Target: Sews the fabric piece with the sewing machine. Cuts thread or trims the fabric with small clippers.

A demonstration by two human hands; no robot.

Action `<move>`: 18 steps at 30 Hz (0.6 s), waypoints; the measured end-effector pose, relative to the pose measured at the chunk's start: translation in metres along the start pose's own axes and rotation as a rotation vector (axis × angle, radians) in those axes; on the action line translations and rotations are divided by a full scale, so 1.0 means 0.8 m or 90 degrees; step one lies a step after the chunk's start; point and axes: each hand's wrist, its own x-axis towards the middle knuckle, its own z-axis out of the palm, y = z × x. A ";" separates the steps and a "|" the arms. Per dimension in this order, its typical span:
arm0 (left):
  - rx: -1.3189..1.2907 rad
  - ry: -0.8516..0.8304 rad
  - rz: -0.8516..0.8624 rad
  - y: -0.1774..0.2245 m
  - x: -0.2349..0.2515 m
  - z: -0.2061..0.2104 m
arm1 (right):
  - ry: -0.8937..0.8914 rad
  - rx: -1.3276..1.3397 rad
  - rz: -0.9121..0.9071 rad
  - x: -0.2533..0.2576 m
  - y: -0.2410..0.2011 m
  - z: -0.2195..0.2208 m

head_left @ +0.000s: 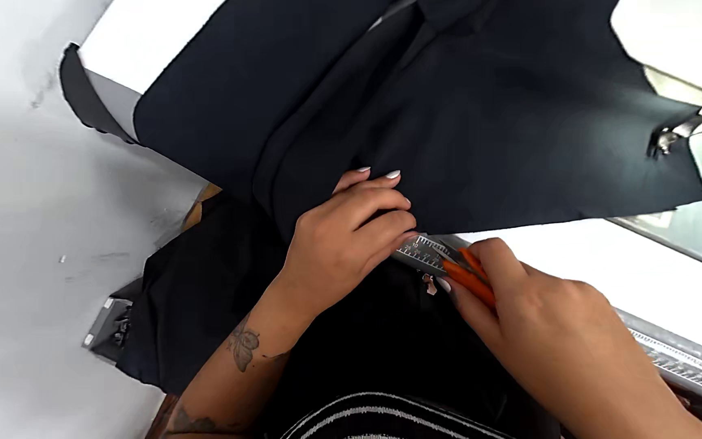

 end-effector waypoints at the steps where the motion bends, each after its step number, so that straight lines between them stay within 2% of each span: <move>1: 0.000 0.003 0.001 0.000 0.000 0.001 | 0.007 -0.003 -0.002 0.000 0.000 0.000; 18: -0.014 -0.027 0.023 0.002 -0.003 0.000 | -0.019 -0.036 -0.027 0.021 -0.005 -0.002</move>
